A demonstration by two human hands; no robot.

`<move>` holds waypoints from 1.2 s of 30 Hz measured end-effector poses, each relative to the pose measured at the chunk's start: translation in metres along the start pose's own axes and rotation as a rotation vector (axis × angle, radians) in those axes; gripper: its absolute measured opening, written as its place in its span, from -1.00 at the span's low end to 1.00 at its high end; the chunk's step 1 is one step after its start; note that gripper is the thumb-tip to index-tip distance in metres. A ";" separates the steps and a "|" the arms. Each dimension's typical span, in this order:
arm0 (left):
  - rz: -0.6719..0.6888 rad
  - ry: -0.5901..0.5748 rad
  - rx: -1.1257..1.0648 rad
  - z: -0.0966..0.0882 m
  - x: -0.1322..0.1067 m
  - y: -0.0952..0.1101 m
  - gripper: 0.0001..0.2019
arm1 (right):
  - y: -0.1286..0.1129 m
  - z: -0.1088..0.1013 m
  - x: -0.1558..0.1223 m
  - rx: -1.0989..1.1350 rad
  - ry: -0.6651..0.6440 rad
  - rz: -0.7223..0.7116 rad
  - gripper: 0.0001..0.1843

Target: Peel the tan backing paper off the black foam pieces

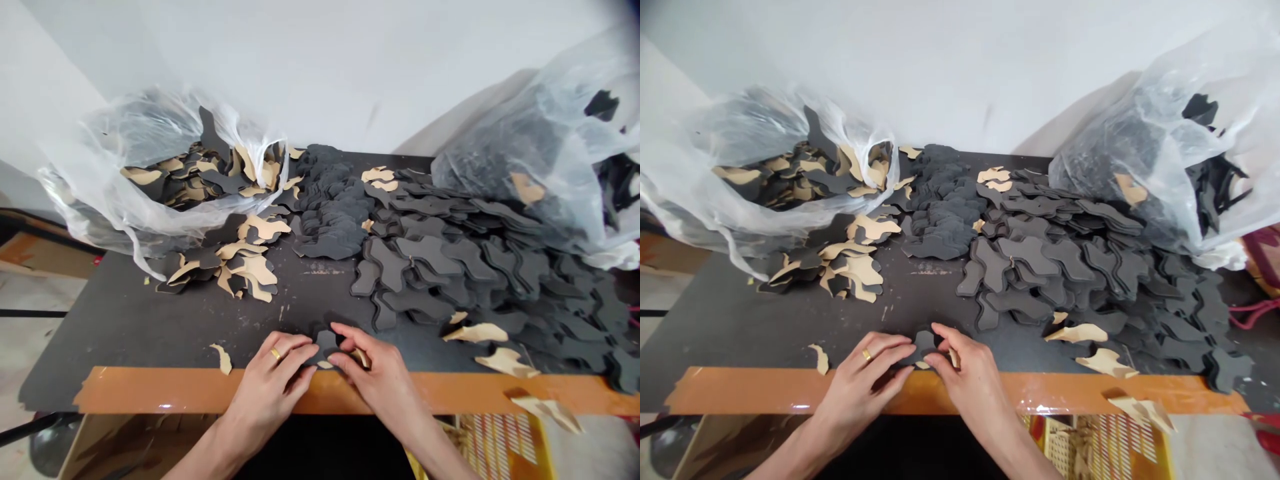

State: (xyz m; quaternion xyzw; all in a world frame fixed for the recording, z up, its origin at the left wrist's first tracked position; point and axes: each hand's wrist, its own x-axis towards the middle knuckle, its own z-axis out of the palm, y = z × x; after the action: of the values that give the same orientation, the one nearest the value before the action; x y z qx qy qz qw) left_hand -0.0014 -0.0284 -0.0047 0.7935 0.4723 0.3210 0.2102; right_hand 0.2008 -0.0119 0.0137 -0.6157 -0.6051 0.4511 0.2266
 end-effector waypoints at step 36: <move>-0.023 0.069 0.023 0.002 -0.001 -0.001 -0.86 | 0.025 0.015 -0.017 -0.333 0.241 -0.585 -0.72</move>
State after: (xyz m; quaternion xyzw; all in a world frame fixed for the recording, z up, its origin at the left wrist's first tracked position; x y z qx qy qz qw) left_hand -0.0014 -0.0291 -0.0068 0.7789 0.4919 0.3404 0.1881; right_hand 0.2042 -0.0366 -0.0090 -0.4934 -0.7901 0.1864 0.3123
